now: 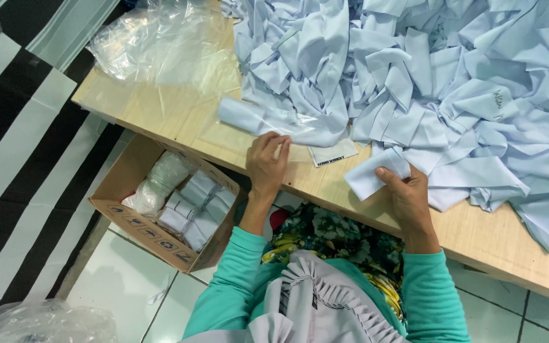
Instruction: The person folds white fabric garment components on a wooden table and then inserts the folded items into clear plastic bags.
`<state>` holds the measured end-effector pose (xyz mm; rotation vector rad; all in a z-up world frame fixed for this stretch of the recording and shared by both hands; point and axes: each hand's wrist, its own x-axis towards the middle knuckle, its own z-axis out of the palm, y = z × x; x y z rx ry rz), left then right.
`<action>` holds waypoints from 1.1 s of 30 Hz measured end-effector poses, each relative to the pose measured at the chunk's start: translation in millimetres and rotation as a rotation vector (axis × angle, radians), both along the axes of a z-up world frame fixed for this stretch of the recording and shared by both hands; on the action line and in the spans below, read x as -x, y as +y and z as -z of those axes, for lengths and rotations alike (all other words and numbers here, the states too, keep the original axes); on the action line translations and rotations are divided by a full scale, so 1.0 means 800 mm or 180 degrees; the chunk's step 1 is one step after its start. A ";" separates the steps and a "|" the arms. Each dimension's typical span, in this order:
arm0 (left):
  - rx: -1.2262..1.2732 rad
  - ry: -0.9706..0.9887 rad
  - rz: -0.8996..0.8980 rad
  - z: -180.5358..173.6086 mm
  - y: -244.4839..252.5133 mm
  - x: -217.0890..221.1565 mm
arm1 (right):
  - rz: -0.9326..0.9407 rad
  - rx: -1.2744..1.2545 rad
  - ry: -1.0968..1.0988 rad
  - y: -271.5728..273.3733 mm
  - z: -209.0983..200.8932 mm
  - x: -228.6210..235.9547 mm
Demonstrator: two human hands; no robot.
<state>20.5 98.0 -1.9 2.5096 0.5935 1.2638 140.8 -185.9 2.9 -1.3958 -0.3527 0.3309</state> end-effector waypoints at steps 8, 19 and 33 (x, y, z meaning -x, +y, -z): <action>0.0266 -0.0284 0.0881 -0.009 -0.100 -0.006 | 0.0270 -0.1024 0.0395 -0.016 0.011 -0.015; 0.0858 -0.0260 0.1419 -0.004 -0.157 -0.015 | 0.0156 -0.0308 0.0459 -0.087 0.016 -0.004; 0.1127 -0.0607 0.1625 -0.029 -0.152 -0.012 | -0.1160 0.2269 -0.0187 -0.072 -0.077 -0.016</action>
